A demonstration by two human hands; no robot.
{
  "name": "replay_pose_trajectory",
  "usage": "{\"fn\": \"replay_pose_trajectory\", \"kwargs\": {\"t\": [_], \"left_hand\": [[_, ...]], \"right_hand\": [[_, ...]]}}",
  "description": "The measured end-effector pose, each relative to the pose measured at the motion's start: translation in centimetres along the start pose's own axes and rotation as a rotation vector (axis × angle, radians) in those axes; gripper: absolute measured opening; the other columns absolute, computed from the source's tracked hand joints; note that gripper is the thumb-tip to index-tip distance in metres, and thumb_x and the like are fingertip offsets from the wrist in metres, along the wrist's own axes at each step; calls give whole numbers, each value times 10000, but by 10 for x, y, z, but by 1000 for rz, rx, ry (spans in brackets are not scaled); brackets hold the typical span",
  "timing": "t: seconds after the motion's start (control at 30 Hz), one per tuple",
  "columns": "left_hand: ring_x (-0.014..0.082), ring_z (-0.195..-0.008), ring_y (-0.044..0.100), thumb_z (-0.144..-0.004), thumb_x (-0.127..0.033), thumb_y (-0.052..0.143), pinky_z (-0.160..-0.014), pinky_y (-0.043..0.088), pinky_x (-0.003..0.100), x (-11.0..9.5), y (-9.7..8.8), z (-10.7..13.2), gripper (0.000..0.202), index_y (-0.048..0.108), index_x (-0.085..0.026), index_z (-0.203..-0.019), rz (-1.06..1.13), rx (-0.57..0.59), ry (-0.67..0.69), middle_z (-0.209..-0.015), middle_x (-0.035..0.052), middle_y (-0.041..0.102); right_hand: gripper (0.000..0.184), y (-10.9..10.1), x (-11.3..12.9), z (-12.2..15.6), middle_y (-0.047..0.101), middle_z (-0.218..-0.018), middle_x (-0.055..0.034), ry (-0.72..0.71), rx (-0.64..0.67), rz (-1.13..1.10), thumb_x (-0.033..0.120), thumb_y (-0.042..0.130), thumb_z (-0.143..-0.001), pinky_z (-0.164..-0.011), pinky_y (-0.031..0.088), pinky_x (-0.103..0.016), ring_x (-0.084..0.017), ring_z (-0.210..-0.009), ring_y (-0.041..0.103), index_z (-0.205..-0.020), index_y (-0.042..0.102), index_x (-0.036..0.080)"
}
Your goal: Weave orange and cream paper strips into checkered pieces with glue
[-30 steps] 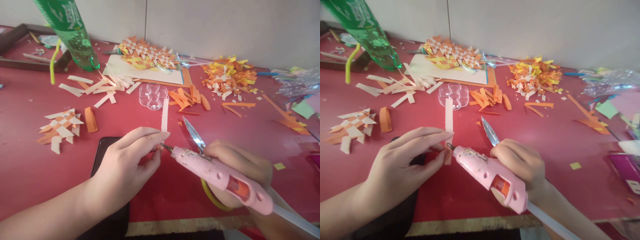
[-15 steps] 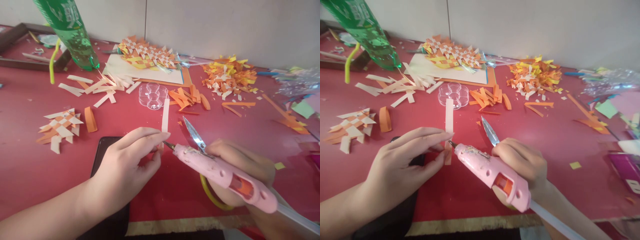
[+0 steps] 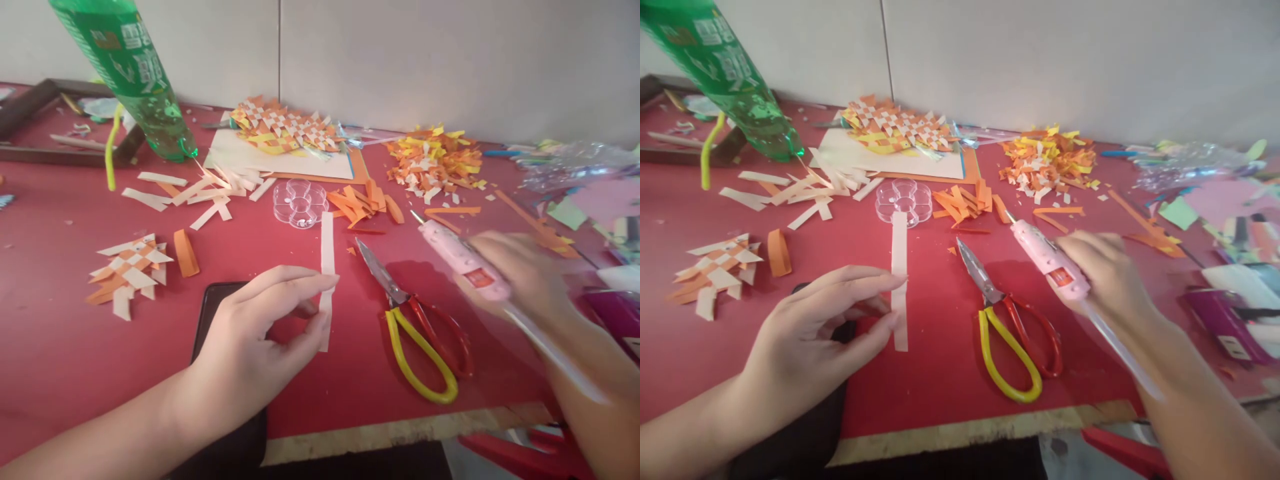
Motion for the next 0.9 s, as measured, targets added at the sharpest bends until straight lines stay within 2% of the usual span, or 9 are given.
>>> {"fn": "replay_pose_trajectory", "kwargs": {"t": [0.13, 0.23, 0.33, 0.4, 0.5, 0.57, 0.63, 0.77, 0.9], "left_hand": [[51, -622, 696, -838, -46, 603, -667, 607, 147, 7, -1, 2, 317, 672, -181, -1116, 79, -4, -112, -935, 8, 665], [72, -654, 705, -825, -61, 612, -638, 619, 157, 11, -1, 2, 334, 683, -201, -1120, 131, -14, -170, -955, 15, 667], [97, -680, 707, -813, -88, 630, -636, 638, 192, 14, 0, 2, 336, 694, -206, -1120, 147, -13, -220, -986, 37, 675], [102, -687, 704, -808, -102, 641, -642, 645, 205, 16, 0, 2, 335, 698, -206, -1122, 141, -12, -235, -1009, 48, 678], [106, -711, 706, -816, -111, 640, -674, 651, 216, 17, 0, 3, 339, 695, -205, -1136, 149, -2, -240, -1038, 57, 671], [105, -721, 708, -822, -111, 633, -695, 651, 216, 18, 1, 4, 339, 691, -199, -1145, 160, 11, -239, -1039, 58, 664], [101, -722, 707, -825, -112, 629, -705, 650, 213, 18, 1, 4, 336, 688, -189, -1146, 165, 15, -241, -1039, 59, 658], [94, -714, 704, -822, -113, 630, -705, 648, 202, 18, 2, 4, 325, 692, -175, -1135, 164, 10, -239, -1038, 63, 657], [92, -707, 704, -819, -97, 623, -682, 646, 191, 17, 1, 4, 327, 687, -172, -1131, 168, 6, -245, -1031, 59, 657]], "right_hand": [[236, 7, -40, 11, 707, -943, -161, -15, 239, 93, 168, 542, -696, -765, 436, -422, -302, -867, 658, -917, 616, 211], [341, 12, -64, 19, 715, -985, -150, 12, 359, 128, 107, 476, -692, -786, 444, -414, -292, -917, 647, -967, 645, 218], [452, 11, -75, 17, 704, -1107, -138, 19, 439, 136, 103, 483, -687, -867, 435, -414, -280, -1036, 623, -1081, 658, 239], [479, 4, -71, 7, 672, -1216, -135, 26, 443, 191, 135, 515, -704, -929, 399, -445, -296, -1122, 586, -1149, 650, 251], [358, -17, -45, -20, 682, -1191, -144, 44, 271, 312, 196, 514, -770, -902, 394, -481, -332, -1091, 585, -1089, 673, 225], [239, -29, -9, -41, 723, -1011, -134, -33, 65, 225, 225, 527, -816, -881, 426, -417, -283, -989, 630, -993, 685, 197], [155, -29, 30, -58, 739, -917, -91, -157, -44, 152, 262, 562, -864, -853, 426, -395, -251, -902, 646, -910, 702, 214], [167, 3, 85, -83, 731, -961, -24, -335, -9, 39, 290, 574, -927, -850, 399, -377, -213, -930, 613, -929, 739, 266], [139, 41, 100, -96, 701, -1061, -59, -381, 111, 6, 262, 626, -901, -869, 385, -430, -256, -1011, 560, -935, 761, 250]]}}
Point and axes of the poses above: each hand's wrist, its own z-axis away from the middle knuckle, its own y-axis out of the palm, x = y × z, the point moved 6 cm from there along -z, towards the middle knuckle
